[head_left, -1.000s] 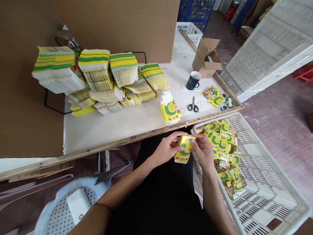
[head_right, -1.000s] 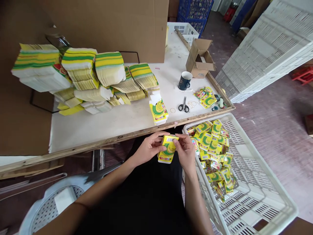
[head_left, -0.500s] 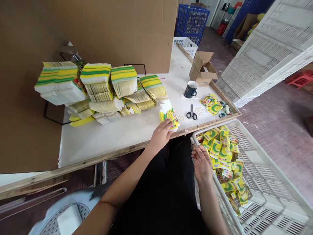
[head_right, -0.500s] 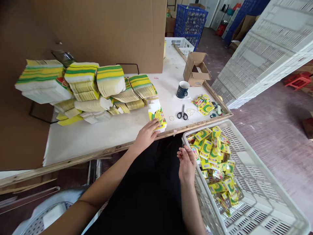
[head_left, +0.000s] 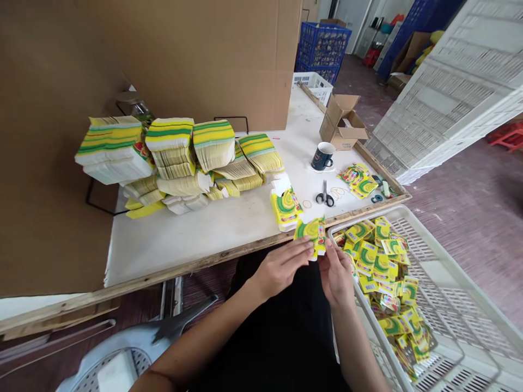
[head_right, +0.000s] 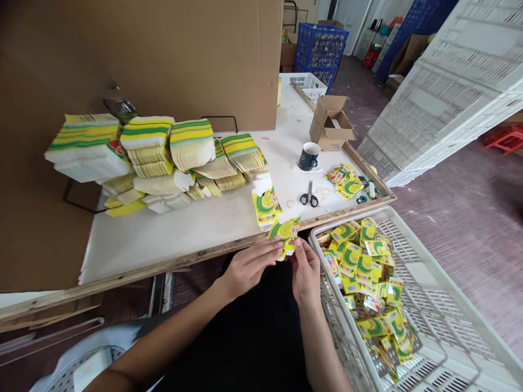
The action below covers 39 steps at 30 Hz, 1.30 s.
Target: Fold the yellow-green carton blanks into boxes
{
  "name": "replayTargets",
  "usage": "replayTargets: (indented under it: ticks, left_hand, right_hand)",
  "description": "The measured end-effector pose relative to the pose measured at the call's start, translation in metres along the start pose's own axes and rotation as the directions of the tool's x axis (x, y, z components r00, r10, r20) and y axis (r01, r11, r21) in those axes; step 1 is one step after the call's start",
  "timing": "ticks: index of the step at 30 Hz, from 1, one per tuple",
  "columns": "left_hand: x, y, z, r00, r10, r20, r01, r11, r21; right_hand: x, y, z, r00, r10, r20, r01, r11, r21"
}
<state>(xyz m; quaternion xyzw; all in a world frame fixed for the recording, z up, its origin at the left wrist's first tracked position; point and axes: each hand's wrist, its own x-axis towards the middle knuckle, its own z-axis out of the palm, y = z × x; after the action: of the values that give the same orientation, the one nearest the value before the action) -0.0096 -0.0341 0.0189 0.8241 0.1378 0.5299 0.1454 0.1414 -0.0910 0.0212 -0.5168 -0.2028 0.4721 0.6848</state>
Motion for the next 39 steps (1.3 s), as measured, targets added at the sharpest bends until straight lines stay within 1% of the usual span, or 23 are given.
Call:
replayTargets:
  ticks: [2,5,7,8,9,10,11,12,13,14,15,16,17,18,19,21,23,26,28,31,34,36,39]
  left_hand:
    - [-0.005,0.008,0.003,0.999,0.008,0.040,-0.007,0.999,-0.034]
    - [-0.013,0.012,0.006,0.997,0.005,0.075,0.001,0.997,-0.079]
    - [-0.017,0.015,0.007,0.999,-0.002,0.054,0.008,0.994,-0.113]
    - [-0.018,0.016,0.007,0.999,-0.047,0.020,0.049,0.990,-0.135]
    - [-0.017,0.018,0.007,0.991,-0.135,-0.019,0.130,0.976,-0.175]
    - [-0.016,0.020,0.006,0.963,-0.264,-0.053,0.243,0.938,-0.247]
    - [-0.015,0.021,0.006,0.910,-0.412,-0.052,0.369,0.859,-0.356]
    - [-0.013,0.022,0.005,0.837,-0.547,0.006,0.481,0.731,-0.484]
    - [-0.011,0.022,0.004,0.762,-0.637,0.119,0.565,0.563,-0.603]
    - [-0.008,0.021,0.003,0.698,-0.669,0.254,0.617,0.384,-0.687]
    - [-0.006,0.020,0.001,0.657,-0.651,0.380,0.643,0.220,-0.733]
    - [-0.005,0.019,0.000,0.632,-0.610,0.478,0.654,0.088,-0.751]
    - [-0.004,0.018,-0.002,0.622,-0.567,0.541,0.654,-0.005,-0.757]
    - [-0.003,0.017,-0.004,0.623,-0.536,0.570,0.644,-0.062,-0.762]
    - [-0.003,0.016,-0.006,0.630,-0.519,0.578,0.632,-0.090,-0.770]
    - [-0.003,0.018,-0.009,0.643,-0.513,0.568,0.621,-0.085,-0.780]
    - [-0.002,0.021,-0.009,0.646,-0.537,0.543,0.621,-0.045,-0.783]
    - [-0.002,0.023,-0.007,0.633,-0.583,0.509,0.620,-0.012,-0.784]
    - [-0.002,0.023,-0.004,0.608,-0.633,0.480,0.626,0.011,-0.780]
    - [-0.005,0.022,0.000,0.557,-0.727,0.402,0.657,0.090,-0.748]
    - [-0.006,0.022,0.004,0.510,-0.792,0.336,0.726,0.186,-0.662]
    - [-0.006,0.024,0.007,0.507,-0.812,0.289,0.755,0.257,-0.603]
    - [-0.007,0.026,0.007,0.533,-0.819,0.212,0.745,0.335,-0.577]
  right_hand:
    - [0.001,-0.003,-0.003,0.998,-0.053,-0.018,0.052,0.995,-0.086]
    - [0.000,-0.004,-0.009,0.989,-0.126,-0.071,0.111,0.976,-0.187]
    - [-0.004,-0.003,-0.011,0.979,-0.170,-0.110,0.143,0.965,-0.219]
    - [-0.006,-0.002,-0.011,0.974,-0.189,-0.122,0.158,0.960,-0.230]
    - [-0.009,-0.001,-0.011,0.972,-0.203,-0.123,0.169,0.956,-0.241]
    - [-0.012,0.001,-0.011,0.972,-0.206,-0.114,0.173,0.952,-0.251]
    - [-0.014,0.003,-0.011,0.975,-0.199,-0.096,0.169,0.952,-0.255]
    - [-0.017,0.004,-0.010,0.980,-0.183,-0.075,0.159,0.955,-0.252]
    - [-0.019,0.006,-0.009,0.985,-0.161,-0.056,0.144,0.960,-0.242]
    - [-0.020,0.007,-0.009,0.990,-0.137,-0.040,0.125,0.966,-0.226]
    - [-0.022,0.009,-0.008,0.993,-0.113,-0.026,0.105,0.973,-0.208]
    - [-0.022,0.010,-0.007,0.996,-0.091,-0.017,0.087,0.978,-0.189]
    - [-0.023,0.011,-0.007,0.997,-0.072,-0.009,0.069,0.983,-0.172]
    - [-0.023,0.011,-0.006,0.998,-0.056,-0.003,0.054,0.986,-0.156]
    - [-0.023,0.012,-0.006,0.999,-0.040,0.002,0.040,0.989,-0.143]
    - [-0.023,0.013,-0.005,1.000,-0.015,0.010,0.016,0.992,-0.123]
    - [-0.024,0.013,-0.005,1.000,-0.001,0.019,0.004,0.993,-0.118]
    - [-0.027,0.011,-0.004,0.999,-0.022,0.030,0.026,0.990,-0.139]
    - [-0.030,0.007,-0.004,0.997,-0.033,0.069,0.045,0.983,-0.177]
    - [-0.034,0.004,-0.003,0.990,-0.039,0.134,0.072,0.965,-0.254]
    - [-0.034,0.005,-0.002,0.991,-0.090,0.100,0.119,0.933,-0.339]
    - [-0.033,0.007,-0.002,0.988,-0.140,0.064,0.154,0.909,-0.386]
    - [-0.029,0.006,-0.004,0.973,-0.224,0.054,0.226,0.884,-0.409]
